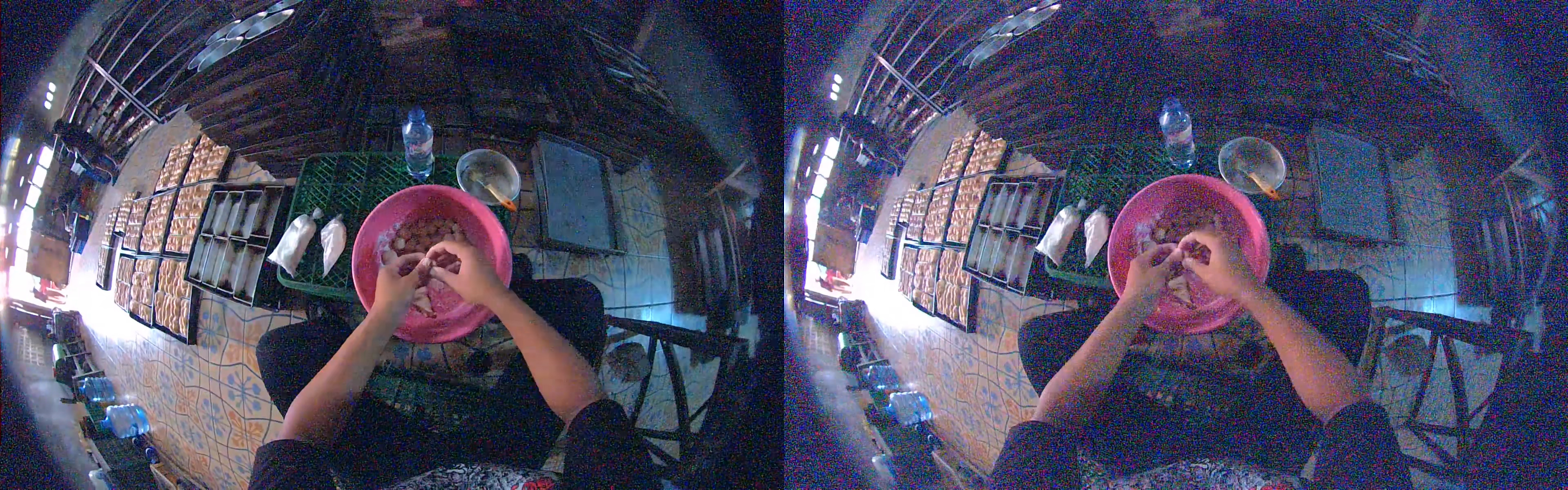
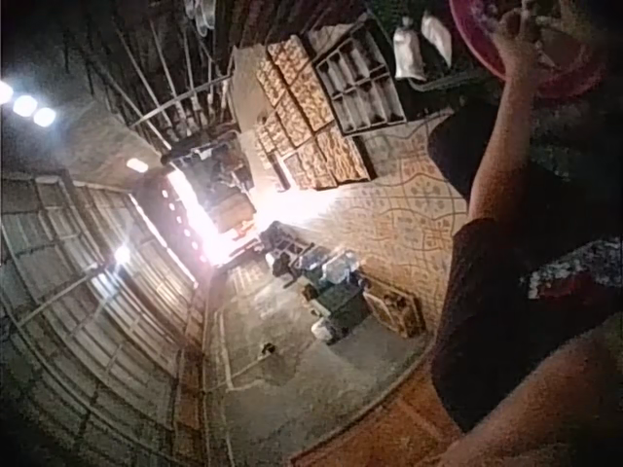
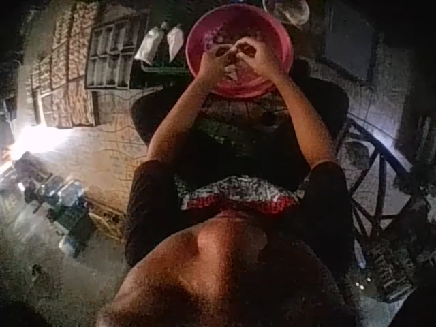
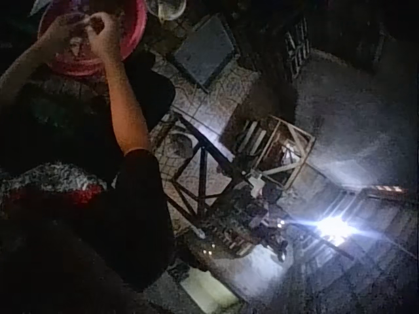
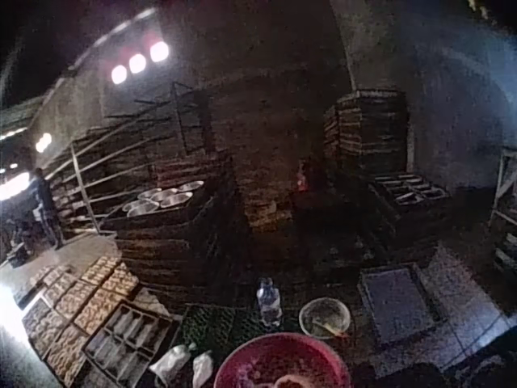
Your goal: The person prepares pastries by wrapping pieces of dough around small filling balls by hand inside a pink bowl.
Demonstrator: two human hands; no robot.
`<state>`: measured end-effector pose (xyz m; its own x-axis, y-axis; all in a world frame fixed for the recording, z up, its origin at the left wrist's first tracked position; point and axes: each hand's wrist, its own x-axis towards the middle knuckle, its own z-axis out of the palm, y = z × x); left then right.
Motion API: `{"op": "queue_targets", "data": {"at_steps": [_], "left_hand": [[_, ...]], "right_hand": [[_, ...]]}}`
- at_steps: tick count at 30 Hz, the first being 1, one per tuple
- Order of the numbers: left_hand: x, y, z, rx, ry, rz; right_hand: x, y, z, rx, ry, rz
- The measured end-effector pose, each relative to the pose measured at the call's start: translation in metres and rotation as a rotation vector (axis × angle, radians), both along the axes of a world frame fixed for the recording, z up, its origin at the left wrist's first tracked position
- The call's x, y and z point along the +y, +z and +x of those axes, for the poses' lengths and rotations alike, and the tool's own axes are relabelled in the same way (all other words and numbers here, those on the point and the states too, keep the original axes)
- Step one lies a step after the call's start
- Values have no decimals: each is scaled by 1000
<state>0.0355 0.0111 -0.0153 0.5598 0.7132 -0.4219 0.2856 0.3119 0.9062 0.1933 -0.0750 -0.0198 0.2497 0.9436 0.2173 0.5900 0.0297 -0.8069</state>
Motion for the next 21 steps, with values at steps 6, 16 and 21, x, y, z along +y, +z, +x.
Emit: {"op": "queue_targets", "data": {"at_steps": [6, 16, 21], "left_hand": [[4, 0, -2, 6, -5, 63], [6, 8, 2, 10, 124, 632], [3, 5, -3, -35, 111, 737]], "right_hand": [[2, 9, 4, 410, 34, -141], [6, -22, 12, 1149, -66, -72], [6, -1, 5, 1190, -170, -173]]}}
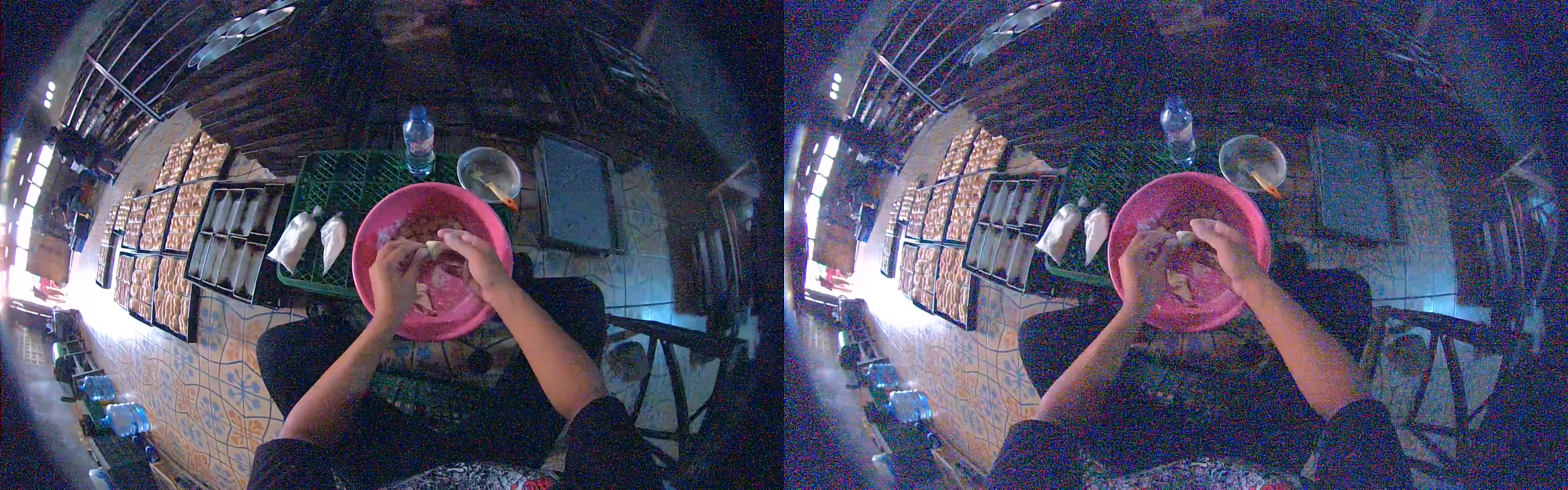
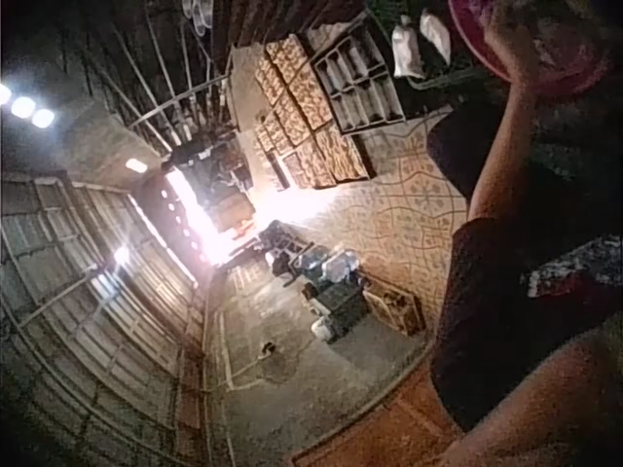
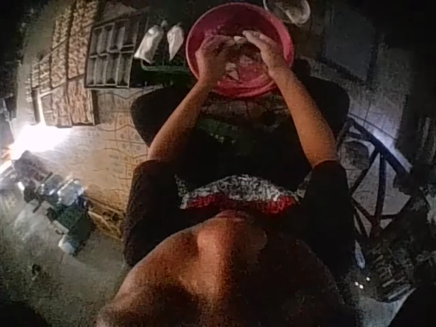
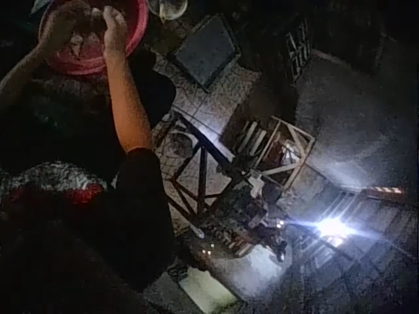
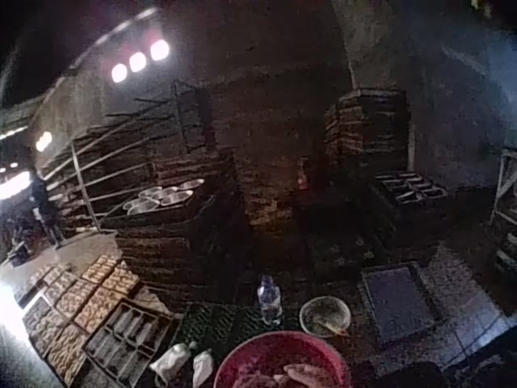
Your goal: The person prepares pastries by wrapping pieces of dough around small filling balls by hand inside a pink bowl.
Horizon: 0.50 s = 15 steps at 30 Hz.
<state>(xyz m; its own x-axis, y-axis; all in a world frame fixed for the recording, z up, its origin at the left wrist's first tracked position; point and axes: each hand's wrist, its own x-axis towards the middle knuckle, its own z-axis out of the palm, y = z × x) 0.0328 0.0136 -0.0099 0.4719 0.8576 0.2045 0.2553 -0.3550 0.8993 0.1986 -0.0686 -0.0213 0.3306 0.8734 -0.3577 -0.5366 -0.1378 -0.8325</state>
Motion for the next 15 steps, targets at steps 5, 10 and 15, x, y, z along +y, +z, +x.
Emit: {"op": "queue_targets", "data": {"at_steps": [5, 10, 15], "left_hand": [[-12, 10, 4, 34, -17, -123], [-3, -10, -2, 75, 22, -154], [-18, 13, 8, 137, -20, -72]], "right_hand": [[-3, -6, -1, -279, 36, 97], [2, -11, -3, -562, 91, 84], [-5, -6, -2, -773, 90, 30]]}}
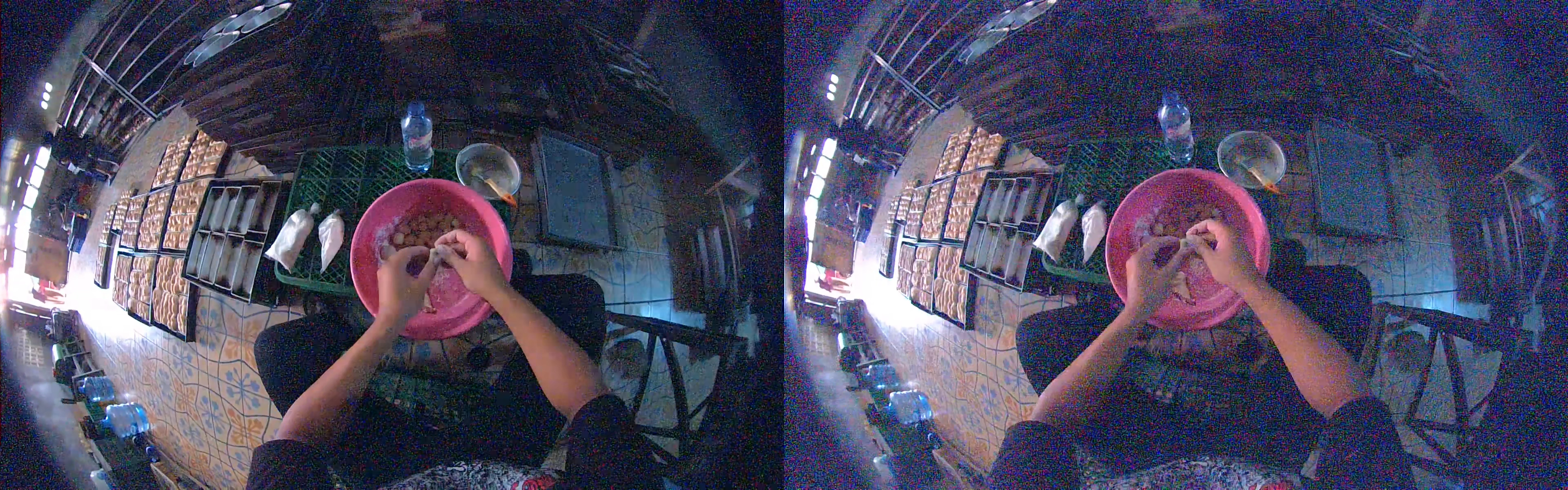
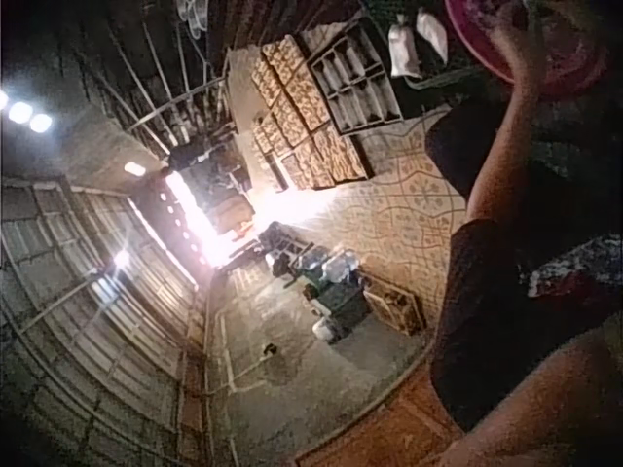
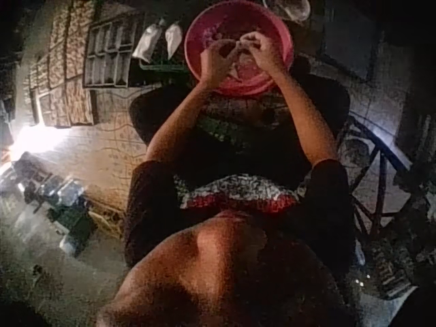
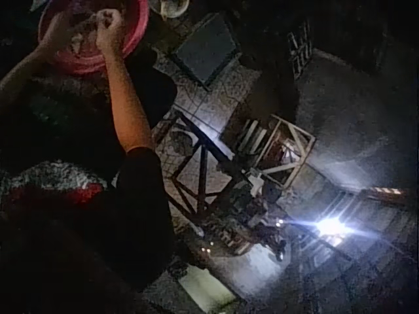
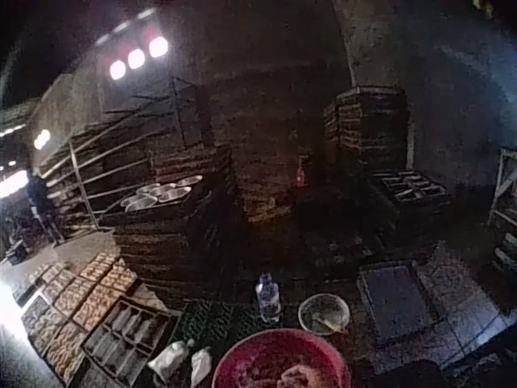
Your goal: The person prepares pastries by wrapping pieces of dough around small filling balls by hand inside a pink bowl.
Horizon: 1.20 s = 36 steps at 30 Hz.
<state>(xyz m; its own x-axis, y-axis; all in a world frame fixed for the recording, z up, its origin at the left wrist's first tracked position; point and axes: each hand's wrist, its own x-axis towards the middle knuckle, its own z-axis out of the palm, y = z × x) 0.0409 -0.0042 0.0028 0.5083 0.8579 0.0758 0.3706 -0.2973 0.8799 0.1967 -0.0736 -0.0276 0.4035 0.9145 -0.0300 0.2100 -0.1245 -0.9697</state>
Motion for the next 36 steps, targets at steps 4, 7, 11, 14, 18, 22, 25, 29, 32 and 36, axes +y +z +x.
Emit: {"op": "queue_targets", "data": {"at_steps": [4, 7, 11, 14, 18, 22, 25, 29, 32, 36], "left_hand": [[1, -13, -6, -27, -58, 64], [5, -13, -5, -101, -91, -295], [11, -5, -5, 0, -64, -225], [15, -16, -10, 60, -96, -80], [9, -7, -7, 34, -93, -194], [23, -57, -17, -286, 34, -282], [16, -33, -5, -202, 32, -240], [22, -33, -6, -173, 14, -283], [13, -28, -3, -186, 55, -272], [12, -38, -2, -304, 109, -233]], "right_hand": [[1, 20, -10, -210, -35, -39], [2, 14, -1, -327, -66, -118], [3, 29, 1, -235, -79, 144], [2, 40, 11, -509, 238, 336], [-3, 29, 17, -480, 278, 294], [-2, 33, 0, -396, 233, 133], [-5, 31, 3, -190, 191, 53], [-1, 24, 1, -45, 154, -24], [0, 26, -1, -61, 143, 5], [-2, 18, -6, -209, 148, 80]]}}
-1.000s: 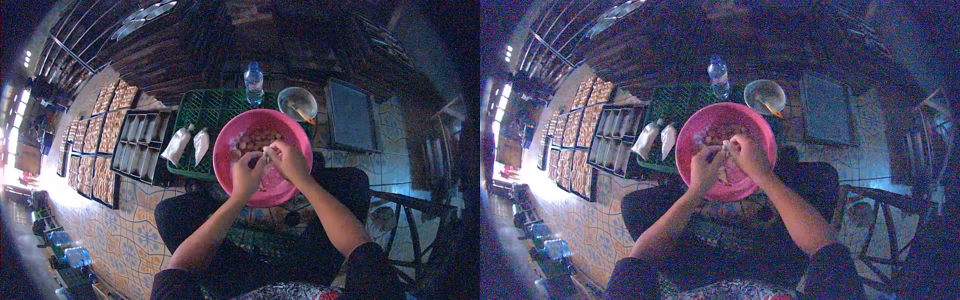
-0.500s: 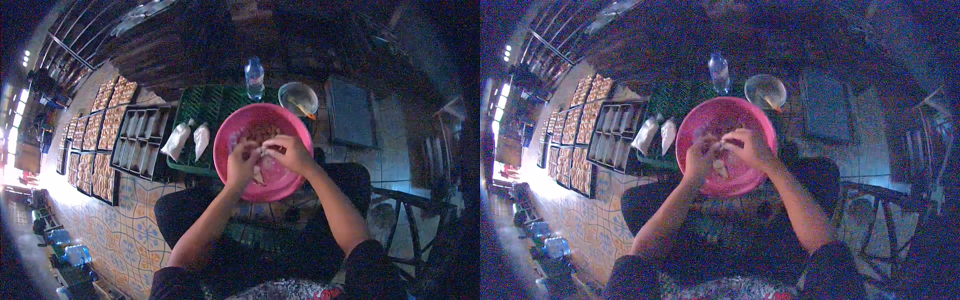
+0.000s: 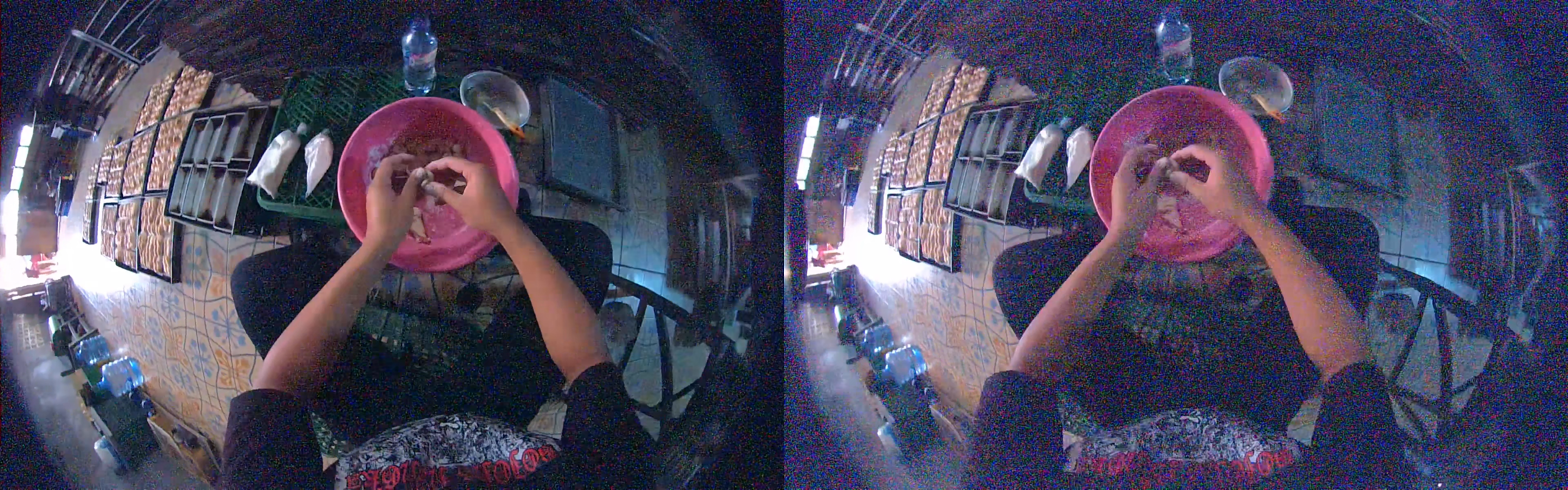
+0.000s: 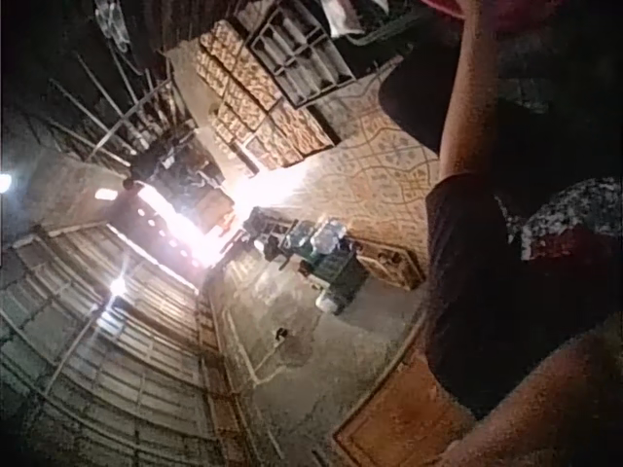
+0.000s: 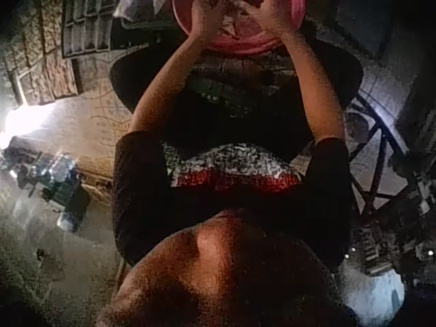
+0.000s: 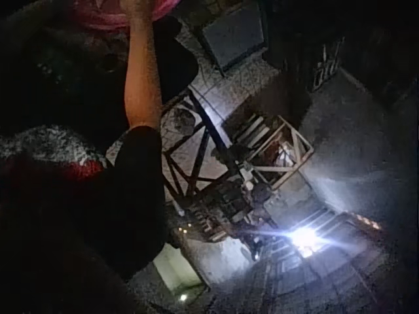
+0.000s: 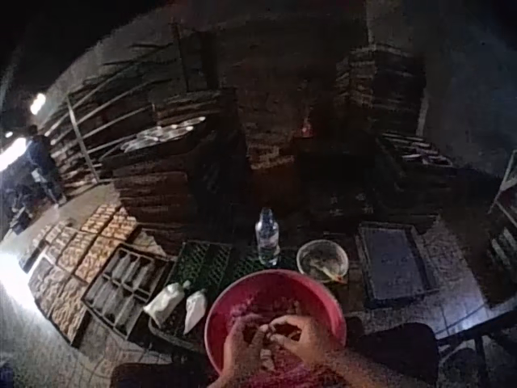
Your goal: The person prepares pastries by wrapping pieces of dough around small filling balls by hand inside a pink bowl.
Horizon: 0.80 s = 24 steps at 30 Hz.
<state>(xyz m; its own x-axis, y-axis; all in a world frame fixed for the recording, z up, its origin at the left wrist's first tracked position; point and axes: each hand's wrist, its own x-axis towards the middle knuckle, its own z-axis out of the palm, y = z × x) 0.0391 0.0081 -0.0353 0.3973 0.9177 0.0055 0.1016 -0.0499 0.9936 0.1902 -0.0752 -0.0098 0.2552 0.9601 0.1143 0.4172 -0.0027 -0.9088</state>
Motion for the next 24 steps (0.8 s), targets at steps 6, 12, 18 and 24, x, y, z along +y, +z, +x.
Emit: {"op": "queue_targets", "data": {"at_steps": [6, 12, 18, 24], "left_hand": [[4, 5, -8, 21, -257, -195], [3, 16, -5, -62, -267, -481], [14, -8, -8, -321, -198, -757], [14, 1, -6, -259, -300, -547]], "right_hand": [[1, -1, -5, -11, -109, -15], [1, -12, 13, 97, -158, -134], [2, 10, 14, -118, 17, 42], [-1, 21, 14, -352, 126, 211]]}}
